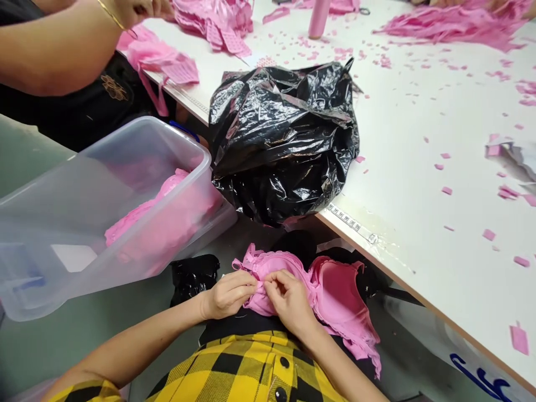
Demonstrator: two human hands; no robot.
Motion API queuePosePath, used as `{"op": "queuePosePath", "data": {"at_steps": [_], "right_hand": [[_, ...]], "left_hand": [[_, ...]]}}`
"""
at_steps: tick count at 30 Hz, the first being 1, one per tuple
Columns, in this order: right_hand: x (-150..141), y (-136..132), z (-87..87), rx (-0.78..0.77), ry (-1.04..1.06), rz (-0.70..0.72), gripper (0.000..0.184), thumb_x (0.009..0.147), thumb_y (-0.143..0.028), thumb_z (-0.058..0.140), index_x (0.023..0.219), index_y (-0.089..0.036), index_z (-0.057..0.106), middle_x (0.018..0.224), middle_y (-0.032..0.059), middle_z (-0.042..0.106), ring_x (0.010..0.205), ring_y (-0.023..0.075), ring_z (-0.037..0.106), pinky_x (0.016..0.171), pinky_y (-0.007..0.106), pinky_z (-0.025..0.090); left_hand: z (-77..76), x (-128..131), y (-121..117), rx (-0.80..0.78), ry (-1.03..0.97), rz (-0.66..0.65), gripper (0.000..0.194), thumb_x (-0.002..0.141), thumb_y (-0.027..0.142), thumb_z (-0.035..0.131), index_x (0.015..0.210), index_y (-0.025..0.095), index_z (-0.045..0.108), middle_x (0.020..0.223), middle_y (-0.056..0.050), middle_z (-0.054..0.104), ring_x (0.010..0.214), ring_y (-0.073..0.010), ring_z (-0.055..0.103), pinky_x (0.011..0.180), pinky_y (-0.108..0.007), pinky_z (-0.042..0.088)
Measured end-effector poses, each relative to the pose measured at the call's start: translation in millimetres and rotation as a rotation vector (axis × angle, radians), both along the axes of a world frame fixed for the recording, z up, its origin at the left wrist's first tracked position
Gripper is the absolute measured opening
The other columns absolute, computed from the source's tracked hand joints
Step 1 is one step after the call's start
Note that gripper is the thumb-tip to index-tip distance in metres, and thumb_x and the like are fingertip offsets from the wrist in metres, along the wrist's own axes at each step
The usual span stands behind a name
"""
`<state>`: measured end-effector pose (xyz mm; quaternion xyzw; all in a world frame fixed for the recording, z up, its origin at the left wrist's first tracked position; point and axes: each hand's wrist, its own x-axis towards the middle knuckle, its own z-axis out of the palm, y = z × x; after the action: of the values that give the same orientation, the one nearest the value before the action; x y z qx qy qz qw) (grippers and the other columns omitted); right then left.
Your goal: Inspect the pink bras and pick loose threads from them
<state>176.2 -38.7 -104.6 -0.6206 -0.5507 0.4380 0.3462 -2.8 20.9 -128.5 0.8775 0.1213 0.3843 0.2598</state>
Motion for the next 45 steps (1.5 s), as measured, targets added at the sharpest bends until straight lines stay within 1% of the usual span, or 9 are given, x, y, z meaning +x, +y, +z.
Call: {"op": "queuePosePath", "data": {"at_steps": [3,5,9,14,21,29,39,41,45], "right_hand": [[7.6,8.9,4.2,0.133,-0.143,0.115,0.013,0.084,-0.021,0.049,0.082,-0.019,0.062,0.073,0.0045,0.060,0.067,0.0170,0.056,0.061,0.029,0.043],[12.8,17.0,5.5,0.149,-0.181,0.213,0.012,0.082,-0.017,0.051,0.082,-0.019,0.063,0.074,0.0046,0.062,0.069,0.0171,0.057,0.063,0.028,0.043],[19.5,33.0,10.6,0.097,-0.233,0.268,0.010,0.079,-0.013,0.053,0.081,-0.017,0.061,0.074,0.0033,0.064,0.067,0.0152,0.057,0.063,0.025,0.041],[14.5,39.8,21.2,-0.039,-0.407,0.315,0.015,0.076,-0.018,0.057,0.062,-0.017,0.057,0.058,0.0008,0.059,0.052,0.0126,0.049,0.050,0.023,0.029],[6.7,23.9,19.1,-0.051,-0.399,0.209,0.014,0.073,-0.015,0.055,0.059,-0.018,0.057,0.057,0.0009,0.059,0.051,0.0123,0.048,0.048,0.024,0.026],[-1.3,18.2,11.3,-0.141,-0.435,0.110,0.016,0.066,-0.008,0.051,0.055,-0.017,0.057,0.051,0.0029,0.058,0.047,0.0132,0.046,0.047,0.025,0.022],[-9.0,19.0,9.1,-0.151,-0.247,0.000,0.015,0.061,-0.008,0.049,0.050,-0.017,0.050,0.046,-0.0027,0.047,0.044,0.0094,0.037,0.044,0.022,0.023],[-9.4,20.1,9.3,-0.144,-0.161,0.001,0.014,0.062,-0.010,0.048,0.050,-0.017,0.048,0.046,-0.0042,0.045,0.045,0.0083,0.037,0.043,0.020,0.026],[-4.3,20.2,8.6,-0.138,-0.049,-0.008,0.014,0.065,-0.014,0.048,0.051,-0.016,0.048,0.047,-0.0056,0.042,0.045,0.0071,0.035,0.042,0.017,0.027]], "left_hand": [[3.9,2.8,4.5,0.049,0.025,-0.037,0.021,0.079,-0.001,0.046,0.095,0.009,0.054,0.086,-0.013,0.062,0.083,-0.0183,0.058,0.069,-0.030,0.053],[5.4,3.5,5.3,0.077,0.052,-0.056,0.021,0.079,-0.002,0.044,0.093,0.009,0.055,0.085,-0.012,0.060,0.082,-0.0182,0.058,0.067,-0.029,0.052],[7.4,2.6,5.3,0.093,0.120,-0.074,0.020,0.078,-0.002,0.043,0.089,0.009,0.055,0.083,-0.011,0.058,0.078,-0.0174,0.056,0.063,-0.028,0.051],[12.5,2.7,2.9,0.069,0.177,-0.019,0.019,0.080,0.001,0.043,0.090,0.012,0.055,0.084,-0.010,0.058,0.077,-0.0161,0.055,0.063,-0.027,0.051],[15.6,4.4,-1.0,0.044,0.167,0.041,0.016,0.081,0.003,0.047,0.090,0.011,0.057,0.081,-0.009,0.059,0.075,-0.0156,0.057,0.063,-0.026,0.052],[22.6,4.8,4.6,0.146,0.201,-0.054,0.017,0.081,0.000,0.043,0.085,0.010,0.057,0.078,-0.009,0.060,0.073,-0.0166,0.057,0.063,-0.027,0.052],[19.9,4.4,5.2,0.125,0.149,-0.022,0.017,0.081,0.003,0.044,0.091,0.013,0.055,0.080,-0.008,0.063,0.075,-0.0159,0.060,0.070,-0.029,0.054],[17.9,10.0,3.6,0.060,0.136,0.013,0.016,0.080,0.004,0.045,0.089,0.014,0.054,0.075,-0.006,0.063,0.072,-0.0151,0.061,0.069,-0.028,0.054],[11.2,24.5,-4.4,-0.136,0.083,0.262,0.012,0.078,0.009,0.050,0.086,0.017,0.053,0.071,-0.001,0.063,0.065,-0.0126,0.062,0.063,-0.023,0.053]]}}
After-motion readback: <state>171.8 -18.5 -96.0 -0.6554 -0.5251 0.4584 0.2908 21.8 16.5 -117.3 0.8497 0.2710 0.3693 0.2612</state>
